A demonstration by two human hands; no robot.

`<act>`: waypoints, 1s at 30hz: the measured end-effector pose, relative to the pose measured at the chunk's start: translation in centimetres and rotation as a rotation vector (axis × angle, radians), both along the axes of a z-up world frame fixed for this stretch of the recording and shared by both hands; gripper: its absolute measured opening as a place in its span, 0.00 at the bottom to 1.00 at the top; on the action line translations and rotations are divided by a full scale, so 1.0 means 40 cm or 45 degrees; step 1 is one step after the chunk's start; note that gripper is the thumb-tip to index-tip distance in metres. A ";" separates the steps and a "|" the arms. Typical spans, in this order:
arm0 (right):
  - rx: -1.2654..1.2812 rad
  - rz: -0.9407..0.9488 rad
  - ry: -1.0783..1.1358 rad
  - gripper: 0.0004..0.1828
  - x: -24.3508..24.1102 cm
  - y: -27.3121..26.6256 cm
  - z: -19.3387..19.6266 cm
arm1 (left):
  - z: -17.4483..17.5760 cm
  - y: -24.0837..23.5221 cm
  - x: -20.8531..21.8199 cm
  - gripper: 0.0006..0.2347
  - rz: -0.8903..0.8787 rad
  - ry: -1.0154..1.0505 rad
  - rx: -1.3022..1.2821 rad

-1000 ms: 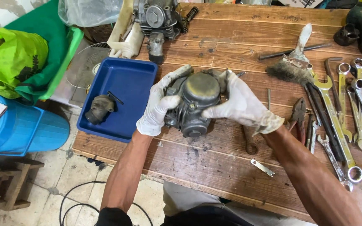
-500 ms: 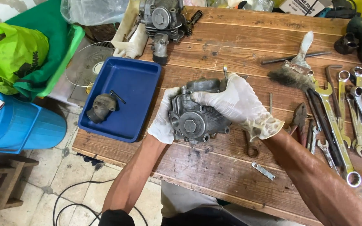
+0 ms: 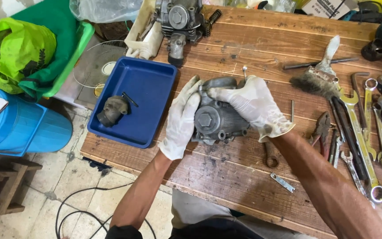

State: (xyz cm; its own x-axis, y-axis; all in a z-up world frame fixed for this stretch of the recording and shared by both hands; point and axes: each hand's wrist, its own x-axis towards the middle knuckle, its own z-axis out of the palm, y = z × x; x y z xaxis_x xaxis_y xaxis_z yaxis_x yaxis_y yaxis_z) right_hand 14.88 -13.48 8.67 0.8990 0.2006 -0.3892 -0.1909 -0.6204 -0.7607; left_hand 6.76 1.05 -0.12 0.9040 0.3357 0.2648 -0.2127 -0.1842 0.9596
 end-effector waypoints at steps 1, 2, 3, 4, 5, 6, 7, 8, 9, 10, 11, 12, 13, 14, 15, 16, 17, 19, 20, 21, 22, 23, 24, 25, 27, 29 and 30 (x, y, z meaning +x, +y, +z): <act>0.042 0.002 0.043 0.39 -0.007 0.005 0.015 | 0.013 -0.005 -0.015 0.21 0.039 -0.007 0.042; 0.085 0.000 0.091 0.38 -0.018 0.009 0.027 | 0.023 -0.011 -0.035 0.21 0.075 -0.008 0.084; 0.085 -0.005 0.092 0.38 -0.024 0.013 0.031 | 0.011 -0.019 -0.049 0.21 0.069 -0.007 0.083; 0.099 0.008 0.095 0.39 -0.028 0.020 0.036 | 0.000 -0.025 -0.061 0.27 0.096 -0.026 0.089; 0.113 0.021 0.098 0.40 -0.031 0.027 0.040 | -0.011 -0.030 -0.072 0.33 0.122 -0.045 0.095; 0.112 0.016 0.101 0.40 -0.034 0.020 0.045 | -0.021 -0.026 -0.070 0.33 0.118 -0.042 0.093; 0.083 0.014 0.129 0.40 -0.038 0.014 0.050 | -0.030 -0.021 -0.070 0.35 0.114 -0.032 0.132; 0.054 0.014 0.151 0.40 -0.043 0.008 0.057 | -0.038 -0.017 -0.070 0.38 0.113 -0.026 0.169; 0.051 0.012 0.149 0.40 -0.050 0.000 0.064 | -0.052 -0.014 -0.063 0.38 0.112 -0.028 0.166; 0.007 0.013 0.190 0.39 -0.058 -0.008 0.067 | -0.067 -0.012 -0.057 0.35 0.084 -0.026 0.108; -0.038 0.013 0.230 0.39 -0.064 -0.017 0.070 | -0.084 -0.011 -0.050 0.32 0.055 -0.023 0.049; -0.042 0.008 0.235 0.39 -0.058 -0.016 0.055 | -0.105 -0.013 -0.044 0.32 0.050 -0.018 0.045; -0.047 0.038 0.221 0.35 -0.052 -0.015 0.039 | -0.127 -0.015 -0.037 0.30 0.039 0.006 -0.013; -0.052 0.069 0.208 0.32 -0.050 -0.017 0.022 | -0.150 -0.020 -0.035 0.28 0.029 0.030 -0.072; -0.057 0.064 0.214 0.32 -0.046 -0.046 0.008 | -0.134 -0.030 -0.043 0.28 0.025 0.036 -0.076; 0.043 0.021 0.214 0.31 -0.042 -0.072 -0.006 | -0.117 -0.038 -0.050 0.27 0.032 0.076 -0.174; 0.142 -0.022 0.214 0.31 -0.038 -0.098 -0.018 | -0.099 -0.046 -0.057 0.26 0.039 0.117 -0.273; 0.165 0.013 0.197 0.34 -0.003 -0.161 -0.042 | -0.136 -0.033 -0.042 0.26 0.061 0.127 -0.236; 0.190 0.044 0.177 0.38 0.013 -0.191 -0.055 | -0.154 -0.024 -0.036 0.26 0.079 0.135 -0.198; 0.191 0.041 0.179 0.38 0.018 -0.203 -0.065 | -0.151 -0.022 -0.036 0.26 0.075 0.138 -0.196; 0.125 0.028 0.147 0.32 0.021 -0.217 -0.076 | -0.147 -0.023 -0.038 0.26 0.067 0.152 -0.194; 0.060 0.017 0.115 0.28 0.024 -0.231 -0.087 | -0.144 -0.023 -0.040 0.26 0.059 0.166 -0.192; 0.061 0.011 0.119 0.28 0.027 -0.254 -0.101 | -0.131 -0.023 -0.046 0.26 0.054 0.171 -0.191; 0.077 0.015 0.102 0.26 0.030 -0.276 -0.116 | -0.117 -0.022 -0.051 0.28 0.050 0.172 -0.160; 0.091 0.022 0.085 0.24 0.018 -0.302 -0.102 | -0.086 -0.031 -0.065 0.30 0.047 0.173 -0.132; -0.027 0.117 -0.007 0.22 -0.017 -0.315 -0.048 | -0.050 -0.054 -0.084 0.34 0.096 0.099 0.272; -0.028 0.116 -0.006 0.22 -0.018 -0.322 -0.086 | -0.046 -0.063 -0.089 0.34 0.095 0.099 0.271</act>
State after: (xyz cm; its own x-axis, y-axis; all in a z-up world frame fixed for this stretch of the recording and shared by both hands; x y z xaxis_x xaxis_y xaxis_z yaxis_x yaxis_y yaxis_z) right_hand 14.15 -26.34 5.22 0.8793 0.2732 -0.3901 -0.1292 -0.6516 -0.7475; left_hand 3.19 -1.47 -1.94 0.8994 0.3461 0.2671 -0.1177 -0.3967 0.9104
